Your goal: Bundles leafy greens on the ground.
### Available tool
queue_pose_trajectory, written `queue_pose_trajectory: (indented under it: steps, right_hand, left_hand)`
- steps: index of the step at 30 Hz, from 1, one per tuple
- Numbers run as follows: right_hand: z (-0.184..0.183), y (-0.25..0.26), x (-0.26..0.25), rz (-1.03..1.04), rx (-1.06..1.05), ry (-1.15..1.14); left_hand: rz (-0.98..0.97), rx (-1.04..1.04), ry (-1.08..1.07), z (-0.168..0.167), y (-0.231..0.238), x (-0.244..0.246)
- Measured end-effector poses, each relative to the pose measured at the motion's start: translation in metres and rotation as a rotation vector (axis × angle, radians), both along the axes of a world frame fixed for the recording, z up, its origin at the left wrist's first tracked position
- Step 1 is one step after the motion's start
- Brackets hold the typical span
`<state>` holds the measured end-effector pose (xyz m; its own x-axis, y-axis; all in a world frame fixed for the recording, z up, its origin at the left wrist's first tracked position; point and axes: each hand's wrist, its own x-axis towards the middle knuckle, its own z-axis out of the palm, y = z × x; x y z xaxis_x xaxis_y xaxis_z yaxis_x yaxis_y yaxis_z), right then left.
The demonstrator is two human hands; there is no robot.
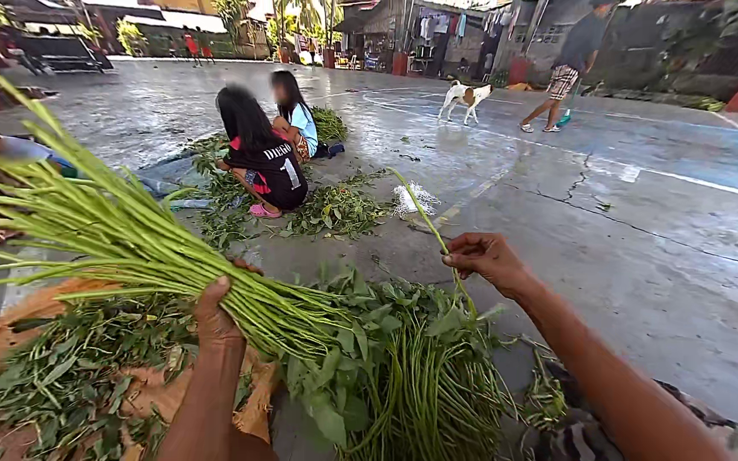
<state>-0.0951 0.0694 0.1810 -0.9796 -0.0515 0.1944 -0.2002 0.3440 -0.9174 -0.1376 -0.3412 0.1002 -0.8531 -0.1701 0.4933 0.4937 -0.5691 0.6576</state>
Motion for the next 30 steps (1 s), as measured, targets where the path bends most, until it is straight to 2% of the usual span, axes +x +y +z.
queue_pose_trajectory:
  steps: [3,5,7,11,17,23,27,30]
  right_hand:
    - [0.018,-0.050,0.003,0.089,0.073,-0.008]
    - [0.017,-0.079,0.004,0.133,0.124,-0.009]
    - [0.004,-0.105,0.002,0.180,0.128,0.013]
    - [-0.030,-0.141,0.000,0.246,-0.019,0.066]
    - [-0.052,-0.157,-0.011,0.220,-0.115,0.136]
    - [-0.060,-0.160,-0.017,0.217,-0.175,0.141]
    - [-0.055,-0.162,-0.017,0.154,-0.074,0.163]
    - [-0.053,-0.165,-0.013,0.107,0.057,0.221]
  left_hand:
    - [-0.167,-0.022,-0.073,-0.004,0.020,0.003]
    - [-0.195,-0.076,-0.113,-0.007,0.030,0.003]
    - [-0.213,-0.105,-0.124,-0.008,0.039,0.003]
    - [-0.233,-0.110,-0.152,-0.010,0.055,0.006]
    - [-0.174,-0.045,-0.260,-0.013,0.069,0.010]
    - [-0.249,0.004,-0.231,-0.013,0.071,0.008]
    - [-0.299,-0.002,-0.217,-0.014,0.072,0.006]
    - [-0.260,-0.025,-0.229,-0.016,0.075,0.002]
